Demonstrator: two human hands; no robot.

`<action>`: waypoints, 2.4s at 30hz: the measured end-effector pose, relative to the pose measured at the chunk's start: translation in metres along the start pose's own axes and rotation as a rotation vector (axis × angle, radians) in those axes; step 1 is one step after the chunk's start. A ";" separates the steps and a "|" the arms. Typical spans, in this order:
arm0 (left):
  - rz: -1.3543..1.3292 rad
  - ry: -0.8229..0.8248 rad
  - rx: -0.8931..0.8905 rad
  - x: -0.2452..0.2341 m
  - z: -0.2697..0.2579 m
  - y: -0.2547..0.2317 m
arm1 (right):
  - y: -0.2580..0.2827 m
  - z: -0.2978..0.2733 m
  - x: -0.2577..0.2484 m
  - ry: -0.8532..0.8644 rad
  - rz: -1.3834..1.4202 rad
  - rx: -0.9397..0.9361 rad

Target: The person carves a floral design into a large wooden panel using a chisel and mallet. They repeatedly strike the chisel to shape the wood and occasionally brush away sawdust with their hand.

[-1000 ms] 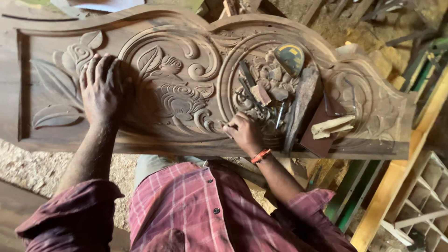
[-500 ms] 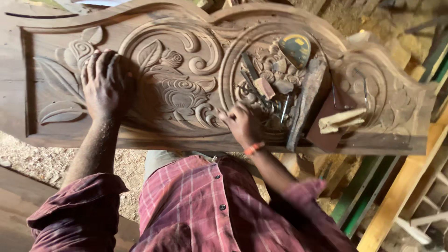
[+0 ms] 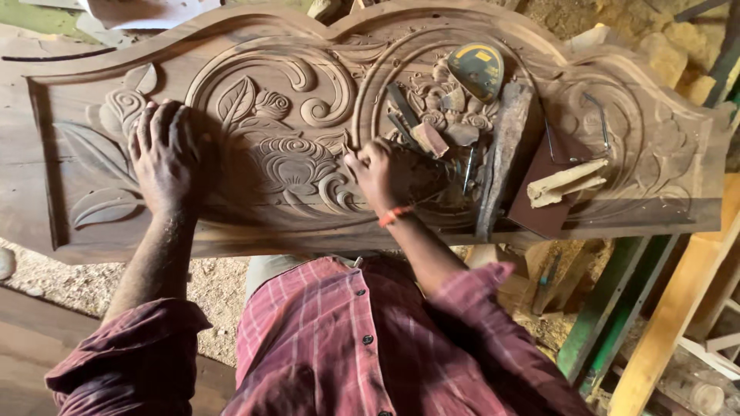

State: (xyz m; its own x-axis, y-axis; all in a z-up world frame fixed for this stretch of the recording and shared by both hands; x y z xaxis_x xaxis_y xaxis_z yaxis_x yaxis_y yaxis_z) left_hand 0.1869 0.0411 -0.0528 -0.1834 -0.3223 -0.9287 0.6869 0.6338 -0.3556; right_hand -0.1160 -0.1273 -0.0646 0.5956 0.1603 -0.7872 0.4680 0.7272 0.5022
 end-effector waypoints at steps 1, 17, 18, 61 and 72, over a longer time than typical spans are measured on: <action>-0.002 -0.008 0.006 -0.005 0.000 0.000 | 0.003 0.002 0.003 0.005 -0.017 0.003; -0.040 -0.025 0.033 -0.005 0.001 -0.003 | 0.007 -0.004 -0.014 0.206 -0.006 -0.094; -0.048 -0.024 0.027 -0.002 0.002 -0.002 | 0.007 -0.010 -0.019 0.294 -0.019 -0.156; -0.044 -0.004 0.051 -0.010 -0.002 -0.004 | 0.035 0.008 -0.014 -0.011 0.058 0.072; -0.050 0.058 0.040 0.000 0.007 0.011 | 0.044 0.020 -0.001 -0.084 -0.490 0.025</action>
State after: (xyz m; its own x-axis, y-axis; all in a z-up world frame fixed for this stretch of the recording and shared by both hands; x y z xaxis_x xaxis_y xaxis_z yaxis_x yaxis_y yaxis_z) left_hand 0.1994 0.0436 -0.0564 -0.2578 -0.3112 -0.9147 0.7029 0.5891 -0.3986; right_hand -0.0825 -0.1088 -0.0346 0.3518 -0.2512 -0.9017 0.7211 0.6869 0.0900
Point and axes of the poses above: each hand's wrist, its own z-axis towards the middle knuckle, its own x-axis out of the palm, y = z × x, the point moved 9 cm from there along z, towards the middle knuckle, and after that the axes turned 13 degrees about -x, right-handed, at the moved point
